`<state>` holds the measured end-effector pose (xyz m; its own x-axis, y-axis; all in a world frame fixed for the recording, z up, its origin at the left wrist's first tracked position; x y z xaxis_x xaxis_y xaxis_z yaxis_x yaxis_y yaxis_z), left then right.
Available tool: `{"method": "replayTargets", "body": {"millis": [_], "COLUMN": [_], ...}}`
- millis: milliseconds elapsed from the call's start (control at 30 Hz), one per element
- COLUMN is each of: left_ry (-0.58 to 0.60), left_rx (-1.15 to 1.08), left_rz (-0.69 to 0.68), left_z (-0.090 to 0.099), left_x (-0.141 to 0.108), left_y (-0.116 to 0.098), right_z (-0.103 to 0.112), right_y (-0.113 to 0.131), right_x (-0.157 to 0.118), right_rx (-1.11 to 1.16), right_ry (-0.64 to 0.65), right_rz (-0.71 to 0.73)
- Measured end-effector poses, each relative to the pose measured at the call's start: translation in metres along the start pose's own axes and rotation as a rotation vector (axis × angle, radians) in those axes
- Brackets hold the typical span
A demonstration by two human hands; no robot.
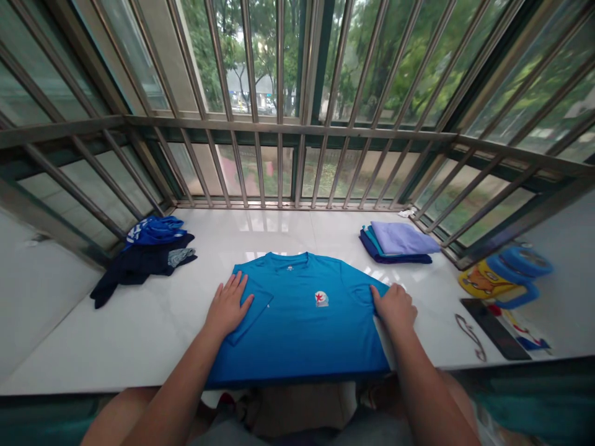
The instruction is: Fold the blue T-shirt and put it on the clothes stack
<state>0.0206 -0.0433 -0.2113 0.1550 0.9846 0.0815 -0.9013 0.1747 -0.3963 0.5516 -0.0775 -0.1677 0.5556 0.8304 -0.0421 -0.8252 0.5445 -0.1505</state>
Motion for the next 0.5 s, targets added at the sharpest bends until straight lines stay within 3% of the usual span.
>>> {"method": "replayTargets", "body": {"millis": [100, 267, 400, 467, 500], "left_ry": [-0.014, -0.027, -0.019, -0.011, -0.008], "left_rx": [0.004, 0.001, 0.003, 0.004, 0.004], "left_rz": [-0.006, -0.010, -0.005, -0.004, -0.003], "left_z": [-0.001, -0.002, -0.004, -0.005, -0.005], "left_x": [-0.001, 0.000, 0.001, 0.001, 0.001], "left_y": [0.001, 0.002, 0.004, 0.006, 0.006], "right_z": [0.004, 0.009, 0.028, 0.040, 0.045], "right_y": [-0.005, 0.016, 0.029, 0.049, 0.065], "right_x": [0.006, 0.013, 0.005, -0.013, -0.028], "right_rx": [-0.006, 0.046, 0.094, 0.082, 0.057], "right_ry": [0.022, 0.044, -0.013, -0.075, -0.105], "right_rz": [-0.023, 0.040, 0.019, 0.118, 0.234]}}
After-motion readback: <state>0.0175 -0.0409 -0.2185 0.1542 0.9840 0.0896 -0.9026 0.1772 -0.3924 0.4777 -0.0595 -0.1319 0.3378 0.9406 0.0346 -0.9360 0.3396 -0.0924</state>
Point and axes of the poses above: each hand's wrist, its own x-axis towards the middle knuckle, its own z-axis out of the back of the hand, y = z × x, the point moved 8 cm from there along x, towards the middle knuckle, and after that the axes turned 15 degrees about -x, right-handed, at the moved point
